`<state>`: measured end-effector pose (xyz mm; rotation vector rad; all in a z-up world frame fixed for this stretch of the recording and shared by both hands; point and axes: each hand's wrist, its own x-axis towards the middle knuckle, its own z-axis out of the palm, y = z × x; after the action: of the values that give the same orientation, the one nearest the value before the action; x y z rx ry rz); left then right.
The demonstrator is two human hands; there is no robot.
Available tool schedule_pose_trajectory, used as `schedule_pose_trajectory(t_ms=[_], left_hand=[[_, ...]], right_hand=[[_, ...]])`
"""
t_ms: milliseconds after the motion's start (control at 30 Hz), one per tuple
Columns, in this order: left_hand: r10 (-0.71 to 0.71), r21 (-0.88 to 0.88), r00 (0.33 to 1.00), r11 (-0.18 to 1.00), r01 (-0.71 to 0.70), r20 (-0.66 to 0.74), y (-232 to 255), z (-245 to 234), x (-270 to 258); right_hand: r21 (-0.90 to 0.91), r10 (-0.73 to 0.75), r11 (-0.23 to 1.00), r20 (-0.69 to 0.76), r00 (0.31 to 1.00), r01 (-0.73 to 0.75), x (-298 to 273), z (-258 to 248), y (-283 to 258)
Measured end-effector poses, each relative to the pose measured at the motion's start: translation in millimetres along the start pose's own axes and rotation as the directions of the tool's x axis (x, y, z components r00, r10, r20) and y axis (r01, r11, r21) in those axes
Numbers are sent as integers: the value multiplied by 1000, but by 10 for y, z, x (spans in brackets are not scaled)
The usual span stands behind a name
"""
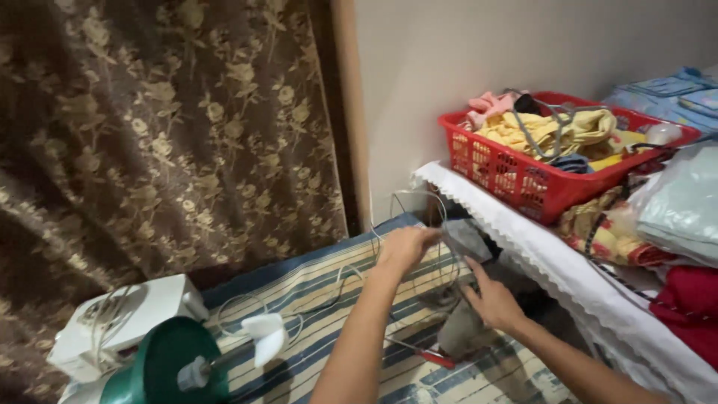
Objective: Repairing and reassembling an electric fan using a screwdriver.
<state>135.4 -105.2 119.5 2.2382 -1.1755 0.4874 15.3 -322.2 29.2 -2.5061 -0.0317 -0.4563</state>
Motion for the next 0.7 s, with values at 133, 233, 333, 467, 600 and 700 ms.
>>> schedule_pose_trajectory(t_ms=[133, 233, 333, 467, 600, 700], left_hand=[[37, 198, 973, 977, -83, 229, 93, 145, 154], [85, -81, 990, 994, -76, 112, 313, -187, 89], [-81, -155, 997, 985, 79, -11, 382, -469, -76], [-273, -158, 809, 962, 223, -521, 77, -462, -557], [-313, -64, 539, 901, 430, -782, 205, -509, -957], [-541, -275, 583, 830, 485, -606, -18, -137, -1461]], right_hand=[[-86, 214, 976, 236, 948, -199, -36, -29, 84], [-81, 199, 980, 283, 938, -184, -14, -51, -113], [-49, 254, 967, 267, 929, -250, 136, -79, -451], [11, 132, 991, 153, 979, -135, 312, 226, -468], [-15, 128, 992, 85, 988, -127, 424, 254, -764], [-141, 78, 987, 12, 997, -76, 422, 411, -418]])
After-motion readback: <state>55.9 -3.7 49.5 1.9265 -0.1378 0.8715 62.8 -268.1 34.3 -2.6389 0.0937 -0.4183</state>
